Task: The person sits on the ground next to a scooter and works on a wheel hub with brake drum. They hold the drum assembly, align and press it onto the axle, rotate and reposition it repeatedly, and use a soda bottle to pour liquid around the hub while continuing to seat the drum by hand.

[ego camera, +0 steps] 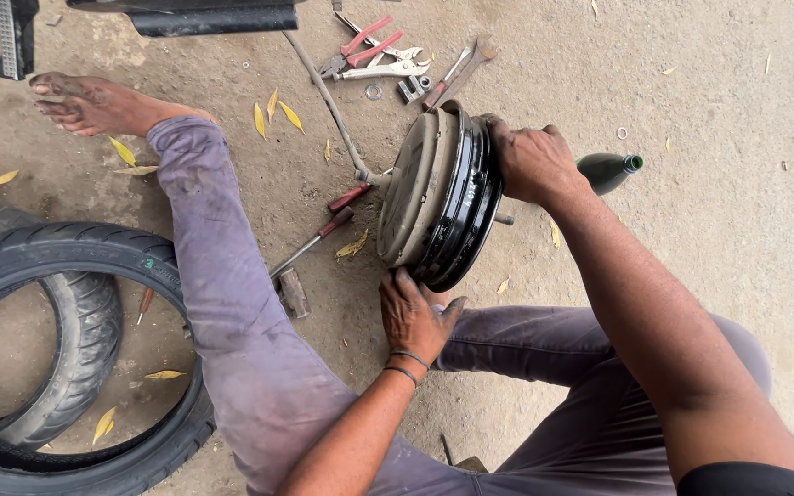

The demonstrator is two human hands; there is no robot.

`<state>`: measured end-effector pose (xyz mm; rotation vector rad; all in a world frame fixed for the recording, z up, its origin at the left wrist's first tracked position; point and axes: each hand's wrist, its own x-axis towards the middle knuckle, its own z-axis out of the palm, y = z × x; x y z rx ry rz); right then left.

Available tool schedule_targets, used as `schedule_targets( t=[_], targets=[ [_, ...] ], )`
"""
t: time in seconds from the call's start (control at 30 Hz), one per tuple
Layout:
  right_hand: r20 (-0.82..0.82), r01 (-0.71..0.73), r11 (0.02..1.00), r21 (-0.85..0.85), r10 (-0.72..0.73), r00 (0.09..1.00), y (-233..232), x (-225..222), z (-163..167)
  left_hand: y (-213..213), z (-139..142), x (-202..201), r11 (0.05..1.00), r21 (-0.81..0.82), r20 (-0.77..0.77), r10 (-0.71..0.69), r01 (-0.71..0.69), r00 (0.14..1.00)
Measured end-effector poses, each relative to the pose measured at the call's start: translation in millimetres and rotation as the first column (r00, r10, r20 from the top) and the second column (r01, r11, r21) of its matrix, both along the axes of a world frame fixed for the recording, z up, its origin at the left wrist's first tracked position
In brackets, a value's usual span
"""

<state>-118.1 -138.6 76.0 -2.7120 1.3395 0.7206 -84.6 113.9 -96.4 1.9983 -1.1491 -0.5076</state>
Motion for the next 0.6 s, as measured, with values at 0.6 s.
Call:
schedule_targets(
  t=[0.6],
  targets=[
    [0.196,-0.090,0.996,-0.009,0.089,0.976,41.2,-31.4,-9.9,-42.6,107.2,59.6,0.933,0.348,0.280,-0.191,0.085,0.941]
  ],
)
